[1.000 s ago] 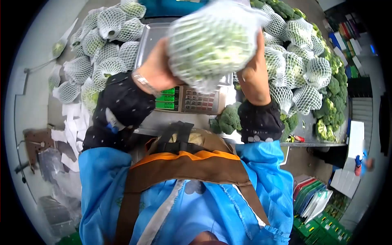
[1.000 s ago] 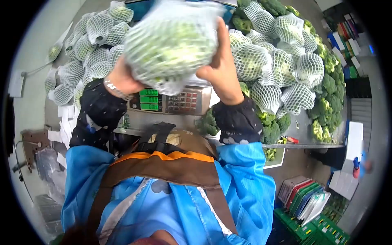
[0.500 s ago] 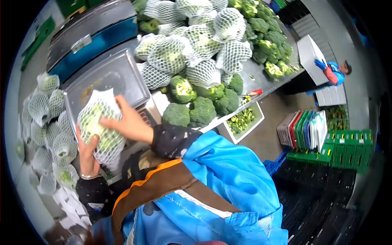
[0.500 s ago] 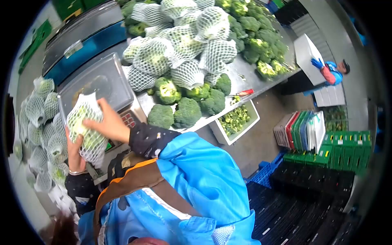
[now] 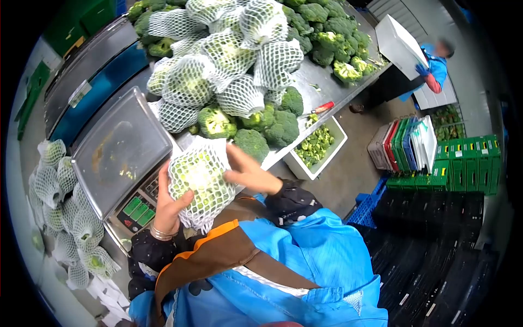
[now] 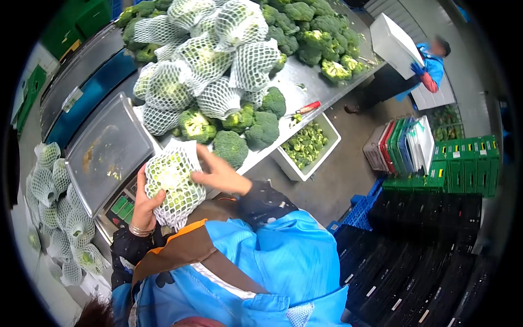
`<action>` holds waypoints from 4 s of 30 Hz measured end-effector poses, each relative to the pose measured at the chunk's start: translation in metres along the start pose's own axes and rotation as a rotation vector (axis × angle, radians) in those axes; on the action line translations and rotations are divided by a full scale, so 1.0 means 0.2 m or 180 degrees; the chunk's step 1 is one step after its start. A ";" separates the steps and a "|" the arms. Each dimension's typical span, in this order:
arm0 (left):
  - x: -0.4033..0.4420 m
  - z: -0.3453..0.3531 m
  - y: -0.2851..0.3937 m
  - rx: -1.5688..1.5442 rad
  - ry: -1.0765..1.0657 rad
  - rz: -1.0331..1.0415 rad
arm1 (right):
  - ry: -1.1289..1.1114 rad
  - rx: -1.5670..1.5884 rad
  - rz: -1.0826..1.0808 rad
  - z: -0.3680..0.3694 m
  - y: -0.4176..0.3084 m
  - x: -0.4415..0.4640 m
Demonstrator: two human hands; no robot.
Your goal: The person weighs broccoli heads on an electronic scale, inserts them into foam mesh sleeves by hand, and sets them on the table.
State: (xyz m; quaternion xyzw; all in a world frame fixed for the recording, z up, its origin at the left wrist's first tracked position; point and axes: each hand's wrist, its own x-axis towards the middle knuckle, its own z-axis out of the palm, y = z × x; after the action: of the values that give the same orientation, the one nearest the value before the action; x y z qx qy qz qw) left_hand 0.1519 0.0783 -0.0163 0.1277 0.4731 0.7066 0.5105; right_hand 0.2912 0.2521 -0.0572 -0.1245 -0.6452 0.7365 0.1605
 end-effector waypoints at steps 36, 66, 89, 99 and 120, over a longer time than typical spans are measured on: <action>0.14 0.00 0.07 0.0399 0.0960 0.0903 | -0.0031 0.0574 0.0250 -0.07 -0.03 0.21; 0.09 1.21 0.57 0.0710 -0.3786 0.0282 | 0.2440 -0.4165 0.1132 -2.18 0.03 0.12; 0.10 -0.01 0.09 0.0761 0.1445 -0.0791 | 0.3091 -0.1084 0.0418 -2.64 -0.09 0.82; 0.26 0.17 0.28 0.0042 0.0094 0.0025 | -0.0014 0.0317 -0.1023 -1.05 -0.70 0.60; -0.01 -0.61 0.37 0.4948 0.1656 0.2274 | 0.0123 -0.1198 -0.0170 -0.04 -0.17 0.50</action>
State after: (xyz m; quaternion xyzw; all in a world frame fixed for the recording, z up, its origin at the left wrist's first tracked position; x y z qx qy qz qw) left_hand 0.0280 0.0079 -0.0205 0.4130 0.8512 0.3098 -0.0942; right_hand 0.2053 0.3023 -0.0227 -0.1493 -0.7715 0.5957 0.1661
